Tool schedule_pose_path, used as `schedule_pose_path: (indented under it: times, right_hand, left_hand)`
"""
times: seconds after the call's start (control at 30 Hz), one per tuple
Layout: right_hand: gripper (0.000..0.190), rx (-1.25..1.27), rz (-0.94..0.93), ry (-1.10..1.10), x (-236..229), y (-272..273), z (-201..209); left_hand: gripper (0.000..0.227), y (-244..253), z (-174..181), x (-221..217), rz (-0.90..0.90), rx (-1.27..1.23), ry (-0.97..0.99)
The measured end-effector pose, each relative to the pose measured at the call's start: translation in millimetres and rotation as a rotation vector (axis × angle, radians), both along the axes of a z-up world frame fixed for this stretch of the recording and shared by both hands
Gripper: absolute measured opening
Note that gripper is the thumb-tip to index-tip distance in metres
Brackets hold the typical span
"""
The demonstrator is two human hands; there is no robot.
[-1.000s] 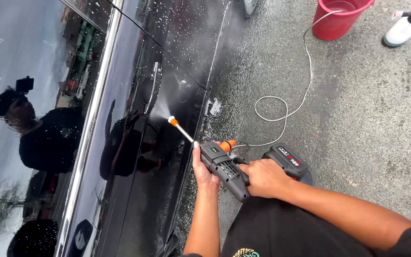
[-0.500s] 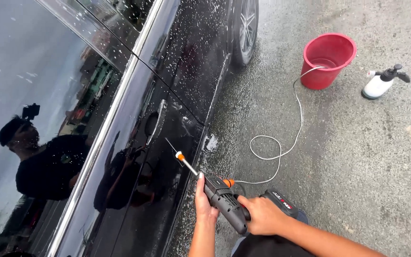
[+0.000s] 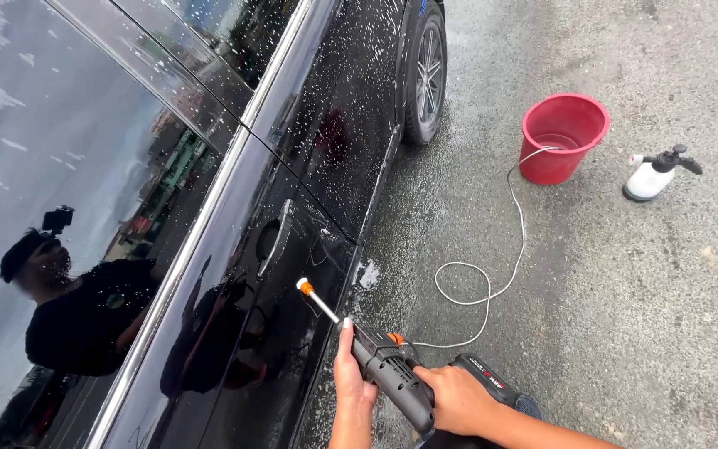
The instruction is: Using a portable pressure washer to rinse soap off the side and hood of a black car
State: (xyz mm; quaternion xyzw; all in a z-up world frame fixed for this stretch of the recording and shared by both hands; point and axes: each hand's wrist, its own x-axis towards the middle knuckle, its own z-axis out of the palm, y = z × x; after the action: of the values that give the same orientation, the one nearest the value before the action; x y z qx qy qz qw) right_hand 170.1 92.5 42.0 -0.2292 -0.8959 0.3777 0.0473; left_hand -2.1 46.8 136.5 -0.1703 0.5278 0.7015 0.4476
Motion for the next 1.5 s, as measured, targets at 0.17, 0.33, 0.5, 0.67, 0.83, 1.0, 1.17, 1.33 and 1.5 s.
schedule_pose_path:
  times: [0.17,0.33,0.5,0.67,0.83,1.0,1.17,1.33,1.5]
  right_hand:
    - [0.044,-0.039,-0.013,0.054,4.2,4.8,8.7]
    - [0.039,-0.146,-0.036,0.087,12.7,2.9,24.2]
    - [0.061,-0.172,-0.086,-0.037,6.4,2.0,36.0]
    - [0.04,-0.129,-0.105,-0.124,-16.8,2.5,44.8]
    - [0.014,-0.118,-0.12,-0.092,-26.1,2.9,49.2]
    - [0.015,-0.16,-0.155,-0.108,-31.3,7.3,54.8]
    - [0.019,-0.251,-0.188,0.023,-41.2,13.1,90.6]
    - [0.014,-0.236,-0.177,0.02,-58.7,11.3,115.8]
    - [0.013,-0.201,-0.182,0.036,-75.7,9.6,131.0]
  left_hand:
    - [0.044,2.6,-9.2,-0.8,0.011,-0.013,-0.009]
    - [0.049,-0.1,-16.3,3.7,-0.004,0.045,-0.045]
    - [0.04,0.1,0.5,3.3,0.008,0.036,-0.048]
    - [0.035,2.4,-11.6,-21.4,0.05,0.023,0.007]
    - [0.034,7.2,-4.6,-31.1,0.049,0.099,0.022]
    - [0.031,14.8,9.6,-32.7,0.059,0.038,0.041]
    - [0.032,14.4,-56.5,-63.0,0.136,0.222,0.018]
    - [0.028,13.9,-22.4,-73.0,0.155,0.237,0.043]
    - [0.025,15.9,-21.5,-93.6,0.149,0.287,0.074]
